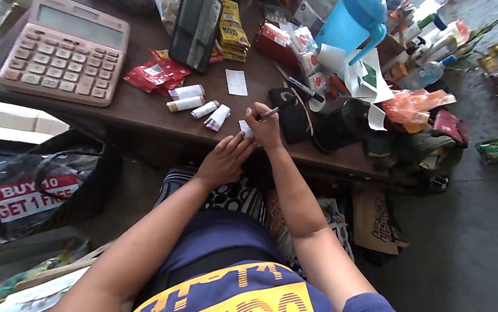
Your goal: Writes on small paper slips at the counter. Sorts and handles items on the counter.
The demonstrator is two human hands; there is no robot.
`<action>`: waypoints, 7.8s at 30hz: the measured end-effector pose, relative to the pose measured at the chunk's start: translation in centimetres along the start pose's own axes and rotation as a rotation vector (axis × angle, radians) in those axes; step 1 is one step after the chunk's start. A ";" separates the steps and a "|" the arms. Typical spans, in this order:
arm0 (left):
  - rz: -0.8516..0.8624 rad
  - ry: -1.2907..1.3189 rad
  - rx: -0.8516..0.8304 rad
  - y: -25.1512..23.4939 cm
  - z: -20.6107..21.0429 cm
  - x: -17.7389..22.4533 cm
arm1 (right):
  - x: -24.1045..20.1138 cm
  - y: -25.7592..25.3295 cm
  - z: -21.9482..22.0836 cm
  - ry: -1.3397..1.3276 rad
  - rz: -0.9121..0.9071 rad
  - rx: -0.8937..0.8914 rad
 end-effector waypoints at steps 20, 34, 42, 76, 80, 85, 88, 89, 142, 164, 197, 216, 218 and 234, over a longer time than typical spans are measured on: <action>0.012 -0.007 0.004 0.0 0.0 0.0 | 0.8 -0.1 -1.3 -0.057 0.091 -0.028; 0.019 0.019 0.024 0.5 0.5 -0.2 | 0.7 -0.1 -1.5 0.035 0.097 -0.008; 0.013 0.048 0.026 0.3 0.5 -0.3 | 0.9 -0.2 -1.4 -0.083 0.096 0.042; -0.039 0.024 -0.089 -0.6 -0.9 0.0 | 0.5 -0.2 -0.9 0.198 0.054 0.088; -0.033 0.029 -0.054 -0.5 -0.8 -0.1 | -0.5 0.0 -1.1 0.101 0.029 0.132; -0.044 0.017 -0.052 -0.7 -1.0 0.2 | -1.0 0.6 -1.3 0.303 -0.100 0.168; -0.053 0.029 -0.073 -0.8 -1.3 0.1 | -0.6 0.4 -0.9 0.341 -0.135 0.181; -0.052 0.033 -0.068 -0.7 -1.2 0.0 | -0.5 0.4 -0.8 0.350 -0.128 0.172; -0.547 0.144 0.125 -2.8 -8.9 -13.1 | 0.2 -0.5 -1.0 0.357 0.100 0.099; -0.425 -0.028 0.200 -3.4 -9.2 -13.7 | -0.1 0.1 -0.3 0.654 -0.071 0.153; -1.276 0.828 0.468 3.8 -15.9 -8.5 | -6.2 1.4 2.6 0.554 -0.470 -0.316; -1.302 0.858 0.414 4.3 -16.2 -7.1 | -5.3 -5.3 5.7 0.535 -0.359 -0.725; -1.283 0.858 0.389 4.2 -16.0 -7.0 | -5.6 -5.4 6.0 0.558 -0.362 -0.757; -0.241 0.156 0.140 0.8 -11.6 -11.5 | -5.5 -4.2 6.6 0.395 -0.310 -0.738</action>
Point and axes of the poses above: each hand's wrist, its own y-axis away from the middle knuckle, its own z-axis out of the palm, x = y × z, the point moved 2 cm from there along -y, towards the middle knuckle, and after that the axes turned 11 degrees about x, right-handed, at the moved point
